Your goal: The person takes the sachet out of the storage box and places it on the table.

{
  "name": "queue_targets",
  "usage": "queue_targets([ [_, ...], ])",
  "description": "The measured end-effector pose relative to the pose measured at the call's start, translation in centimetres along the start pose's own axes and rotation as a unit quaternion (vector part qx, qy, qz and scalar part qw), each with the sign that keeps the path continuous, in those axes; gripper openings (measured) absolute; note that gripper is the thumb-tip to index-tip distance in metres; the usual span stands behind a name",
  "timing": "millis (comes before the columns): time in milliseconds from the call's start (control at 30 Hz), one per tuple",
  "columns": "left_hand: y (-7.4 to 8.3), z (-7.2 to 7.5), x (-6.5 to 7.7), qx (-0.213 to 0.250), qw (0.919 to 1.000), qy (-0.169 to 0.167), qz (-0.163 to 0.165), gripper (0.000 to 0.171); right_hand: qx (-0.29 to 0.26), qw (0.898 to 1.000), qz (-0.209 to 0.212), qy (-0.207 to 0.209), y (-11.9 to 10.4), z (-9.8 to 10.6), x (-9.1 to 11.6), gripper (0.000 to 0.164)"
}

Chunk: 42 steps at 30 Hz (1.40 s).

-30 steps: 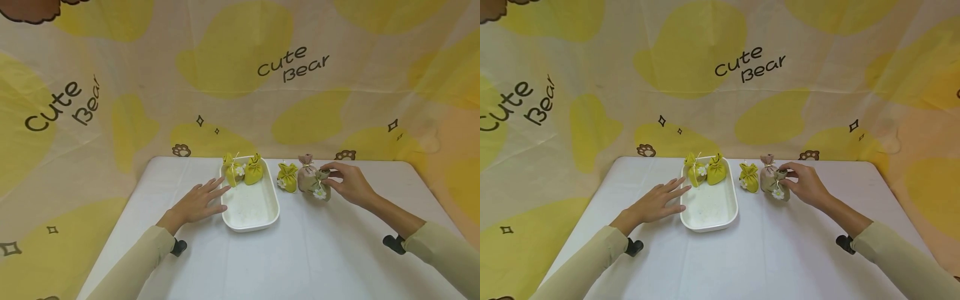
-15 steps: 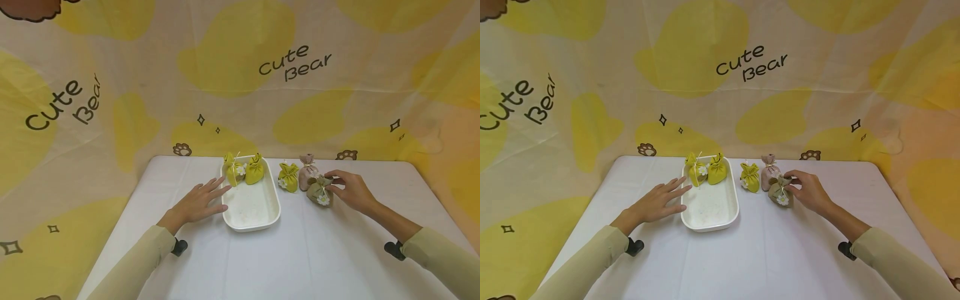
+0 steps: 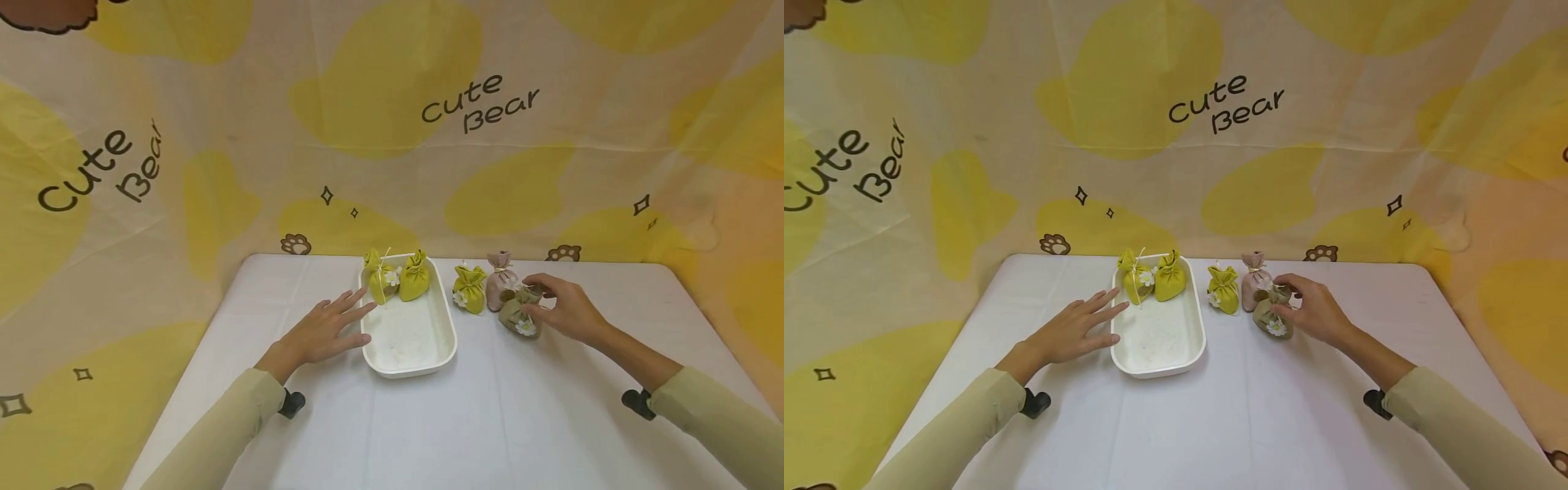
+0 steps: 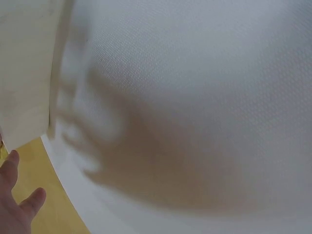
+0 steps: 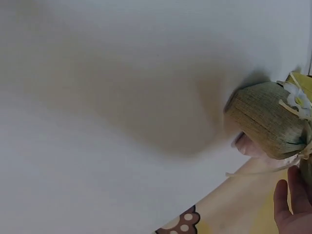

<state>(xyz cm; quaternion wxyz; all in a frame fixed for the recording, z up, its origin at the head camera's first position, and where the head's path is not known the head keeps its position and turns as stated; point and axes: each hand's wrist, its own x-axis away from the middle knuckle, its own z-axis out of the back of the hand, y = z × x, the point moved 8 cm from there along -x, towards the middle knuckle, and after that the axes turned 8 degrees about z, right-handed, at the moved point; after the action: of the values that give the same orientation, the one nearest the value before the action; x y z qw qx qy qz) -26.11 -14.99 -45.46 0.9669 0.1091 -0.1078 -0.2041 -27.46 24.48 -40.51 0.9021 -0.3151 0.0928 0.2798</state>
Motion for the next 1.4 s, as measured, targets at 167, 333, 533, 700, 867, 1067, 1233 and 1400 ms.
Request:
queue_targets([
  [167, -0.1, 0.0, 0.0, -0.001, 1.0, 0.003, -0.002, 0.073, 0.006, 1.0, 0.011, 0.003, -1.2, 0.6, -1.7, 0.048],
  [333, 0.0, 0.1, 0.1, 0.0, 1.0, 0.004, -0.004, 0.072, -0.011, 1.0, 0.01, -0.003, -3.0, 0.8, -3.8, 0.049],
  [533, -0.1, 0.0, 0.1, 0.006, 1.0, -0.001, 0.0, 0.074, -0.068, 0.997, 0.005, -0.021, -4.9, -0.6, -6.0, 0.056],
  [700, -0.1, -0.1, 0.0, 0.008, 1.0, 0.0, -0.004, 0.074, -0.097, 0.995, -0.002, -0.037, -6.4, -2.0, -7.7, 0.067],
  [867, -0.1, 0.0, 0.1, 0.009, 0.9999, 0.001, -0.006, 0.074, -0.106, 0.993, -0.007, -0.044, -7.5, -4.0, -9.1, 0.07],
  [1067, -0.1, 0.0, 0.2, 0.01, 0.9999, -0.005, -0.004, 0.073, -0.141, 0.989, -0.005, -0.036, -8.1, -6.2, -9.8, 0.073],
  [1233, 0.0, 0.1, 0.1, 0.006, 1.0, -0.002, -0.006, 0.072, -0.128, 0.991, -0.004, -0.031, -7.8, -7.2, -10.5, 0.071],
  [1400, 0.0, 0.0, 0.1, 0.008, 1.0, -0.001, -0.005, 0.073, -0.131, 0.991, -0.003, -0.03, -7.7, -7.8, -11.3, 0.07],
])
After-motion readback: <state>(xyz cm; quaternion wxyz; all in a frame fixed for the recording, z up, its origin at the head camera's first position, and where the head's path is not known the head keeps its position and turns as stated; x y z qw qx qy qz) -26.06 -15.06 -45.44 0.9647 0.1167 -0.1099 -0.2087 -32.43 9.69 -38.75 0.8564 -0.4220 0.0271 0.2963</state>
